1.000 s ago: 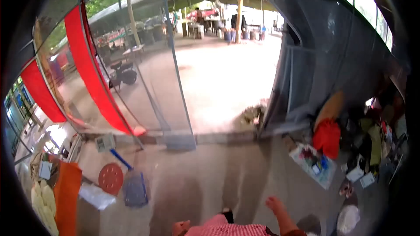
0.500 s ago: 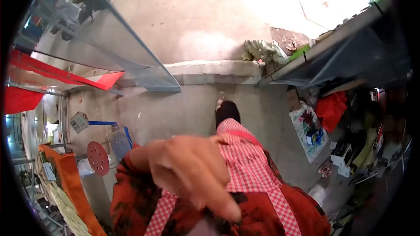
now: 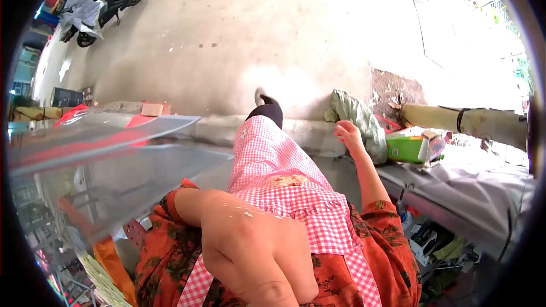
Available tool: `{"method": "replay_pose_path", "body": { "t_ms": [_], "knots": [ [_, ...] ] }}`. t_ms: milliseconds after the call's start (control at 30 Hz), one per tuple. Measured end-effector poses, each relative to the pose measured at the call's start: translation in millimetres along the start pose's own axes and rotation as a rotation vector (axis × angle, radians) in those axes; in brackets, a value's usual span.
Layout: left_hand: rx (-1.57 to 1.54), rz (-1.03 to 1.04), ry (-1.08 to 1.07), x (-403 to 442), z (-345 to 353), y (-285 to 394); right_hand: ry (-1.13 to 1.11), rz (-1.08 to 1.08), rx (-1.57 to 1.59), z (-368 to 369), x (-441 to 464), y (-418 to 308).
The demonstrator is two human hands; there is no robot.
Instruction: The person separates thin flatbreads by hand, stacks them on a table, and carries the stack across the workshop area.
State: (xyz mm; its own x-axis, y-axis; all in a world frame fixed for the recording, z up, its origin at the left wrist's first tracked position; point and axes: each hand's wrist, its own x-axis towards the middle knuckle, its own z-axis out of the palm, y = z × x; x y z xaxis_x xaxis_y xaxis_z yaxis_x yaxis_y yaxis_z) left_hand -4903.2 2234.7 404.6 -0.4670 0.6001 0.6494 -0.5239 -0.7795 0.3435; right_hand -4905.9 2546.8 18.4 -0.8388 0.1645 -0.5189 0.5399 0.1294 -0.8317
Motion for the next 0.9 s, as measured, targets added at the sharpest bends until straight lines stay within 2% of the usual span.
{"method": "replay_pose_path", "body": {
  "t_ms": [33,133,200,233,267,300,333,367,433,533,667,800,833,867,900],
  "knots": [
    [-0.043,-0.043,-0.006,8.5,-27.5,18.9,-0.052,0.02,0.014,5.5,27.1,-19.7],
    [-0.03,0.055,-0.187,38.4,-134.4,66.2,-0.134,0.088,-0.049,27.4,117.2,-64.3],
    [0.042,0.004,-0.396,63.3,-227.0,129.0,-0.126,0.155,-0.036,38.0,179.5,-77.8],
    [0.065,-0.124,-0.3,61.3,-270.5,166.9,-0.144,0.138,0.111,34.9,213.4,-60.4],
    [0.078,-0.144,0.05,57.2,-306.1,204.1,-0.129,0.165,0.176,37.3,233.6,-74.2],
    [-0.007,-0.165,0.52,50.7,-330.9,241.9,-0.026,0.177,0.339,40.4,247.5,-74.5],
    [0.179,-0.09,0.789,48.1,-362.5,268.7,-0.017,0.291,0.173,31.9,257.3,-63.6],
    [0.287,0.006,0.89,16.3,-417.2,280.5,-0.022,0.415,-0.044,21.4,270.0,-62.7],
    [0.33,0.069,1.166,-6.9,-465.1,328.6,-0.021,0.597,-0.239,5.0,281.7,-76.4],
    [0.491,0.052,1.44,-10.4,-521.2,406.1,0.014,0.727,-0.289,5.1,327.4,-116.4],
    [0.783,0.017,1.435,57.4,-616.0,524.7,-0.059,0.772,-0.355,49.6,440.0,-175.7],
    [0.805,0.287,1.305,124.9,-733.2,647.4,-0.191,0.798,-0.511,122.1,623.0,-223.4],
    [0.871,0.271,1.328,138.6,-757.1,677.3,-0.225,0.791,-0.57,140.7,684.0,-234.1],
    [1.092,0.171,1.372,147.3,-782.5,710.5,-0.256,0.734,-0.649,163.8,757.8,-256.9],
    [1.329,0.072,1.395,144.8,-807.6,743.1,-0.273,0.538,-0.748,187.9,846.7,-288.7]
  ]
}}
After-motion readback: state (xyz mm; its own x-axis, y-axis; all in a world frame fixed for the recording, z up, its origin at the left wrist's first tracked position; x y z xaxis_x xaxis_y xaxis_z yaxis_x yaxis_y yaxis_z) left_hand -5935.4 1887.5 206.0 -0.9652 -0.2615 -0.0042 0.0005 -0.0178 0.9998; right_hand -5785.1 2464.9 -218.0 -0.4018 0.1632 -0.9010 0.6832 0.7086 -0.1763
